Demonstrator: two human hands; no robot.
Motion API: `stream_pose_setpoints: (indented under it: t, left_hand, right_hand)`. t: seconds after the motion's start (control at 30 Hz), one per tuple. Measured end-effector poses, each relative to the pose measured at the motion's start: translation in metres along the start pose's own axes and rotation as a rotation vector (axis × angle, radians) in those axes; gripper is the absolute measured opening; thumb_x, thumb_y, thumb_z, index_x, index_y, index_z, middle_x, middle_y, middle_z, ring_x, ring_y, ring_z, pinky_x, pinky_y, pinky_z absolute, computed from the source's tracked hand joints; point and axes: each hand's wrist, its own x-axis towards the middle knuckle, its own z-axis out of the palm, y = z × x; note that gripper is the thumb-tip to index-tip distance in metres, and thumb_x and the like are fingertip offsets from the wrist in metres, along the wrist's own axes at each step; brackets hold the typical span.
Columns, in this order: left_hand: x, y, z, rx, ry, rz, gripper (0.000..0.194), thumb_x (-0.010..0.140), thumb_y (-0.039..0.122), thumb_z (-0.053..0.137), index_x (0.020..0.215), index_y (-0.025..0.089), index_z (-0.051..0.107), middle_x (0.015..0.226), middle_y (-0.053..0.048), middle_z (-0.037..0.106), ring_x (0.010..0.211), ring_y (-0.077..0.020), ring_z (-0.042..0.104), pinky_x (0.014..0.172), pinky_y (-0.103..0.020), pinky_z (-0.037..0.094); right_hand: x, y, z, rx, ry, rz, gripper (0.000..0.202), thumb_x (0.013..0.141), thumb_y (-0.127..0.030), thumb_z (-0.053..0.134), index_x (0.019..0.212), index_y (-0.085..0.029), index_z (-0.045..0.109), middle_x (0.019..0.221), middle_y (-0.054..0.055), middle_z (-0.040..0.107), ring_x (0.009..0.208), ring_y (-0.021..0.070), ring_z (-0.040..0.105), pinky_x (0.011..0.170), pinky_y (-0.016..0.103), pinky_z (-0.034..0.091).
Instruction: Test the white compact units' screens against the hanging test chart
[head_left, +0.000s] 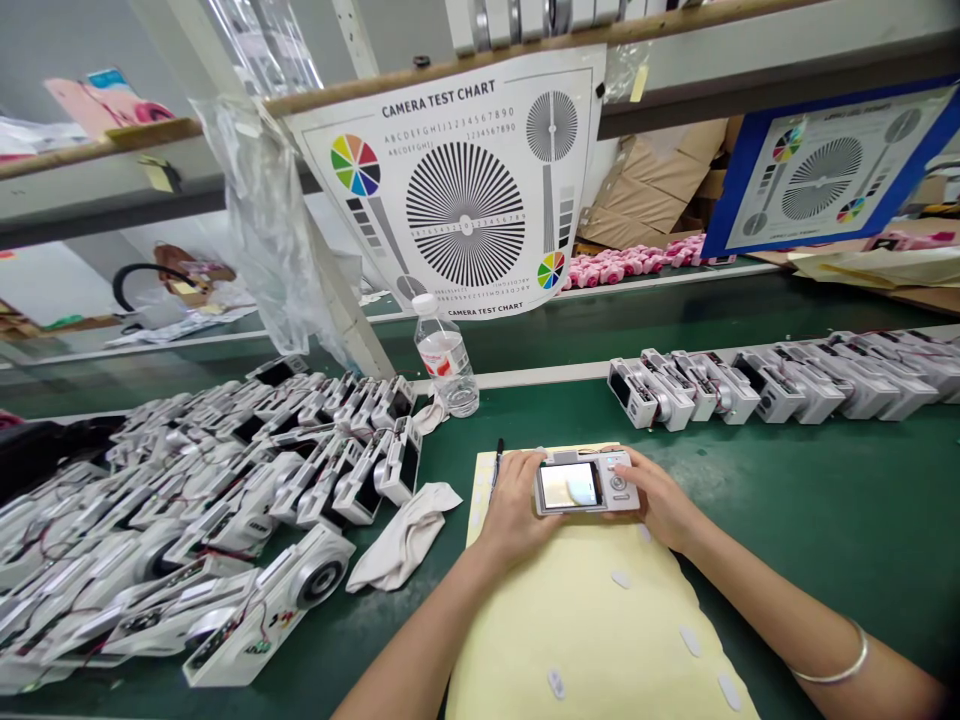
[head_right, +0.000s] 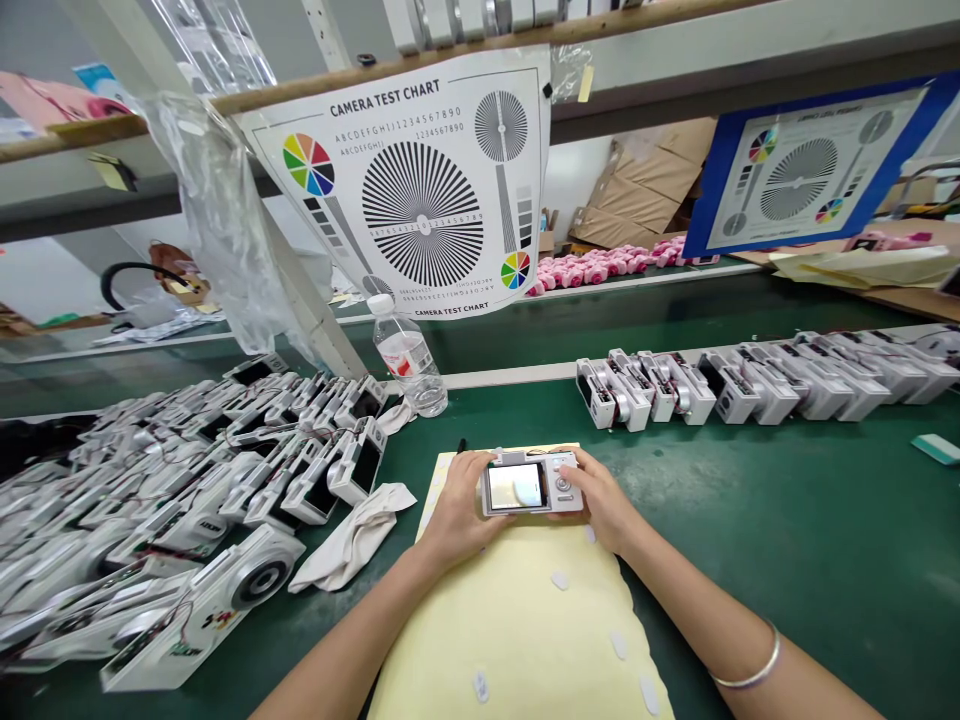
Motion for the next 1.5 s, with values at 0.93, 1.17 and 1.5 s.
stream_pose_setpoints:
  t: [0.93,1.17,1.5]
  left_hand:
    - [0.0001,-0.0008,0.0002,0.001,-0.006,-0.004,0.056,0.060,0.020,0.066,0.110,0.018,0.041,0.112,-0.010,0.049,0.105,-0.0273,0.043,0.090,-0.045,0.039]
    - [-0.0003,-0.0003,-0.0004,0.003,-0.013,-0.012,0.056,0.060,0.020,0.068,0.110,0.017,0.042,0.112,-0.011,0.049,0.105,-0.0273,0.043,0.090,-0.045,0.038]
    - [0.0011,0.0000,-0.0008,0.001,-0.022,-0.013,0.056,0.061,0.020,0.068,0.110,0.018,0.041,0.111,-0.010,0.049,0.104,-0.0260,0.043,0.090,-0.044,0.039]
  right_hand:
    - [-0.0026,-0.0014,0.0031,-0.027,0.022,-0.003,0.028,0.068,-0.030,0.061,0.094,-0.025,0.055,0.081,0.000,0.065,0.064,0.0154,0.062,0.048,0.025,0.053]
    - [-0.0018,-0.0025,0.0037,-0.034,0.026,0.003,0.027,0.070,-0.029,0.060,0.095,-0.024,0.054,0.081,0.001,0.063,0.063,0.0148,0.061,0.048,0.025,0.054]
    - [-0.0024,-0.0018,0.0038,-0.038,0.047,0.001,0.026,0.070,-0.029,0.060,0.094,-0.024,0.055,0.081,0.000,0.064,0.063,0.0150,0.061,0.049,0.026,0.054]
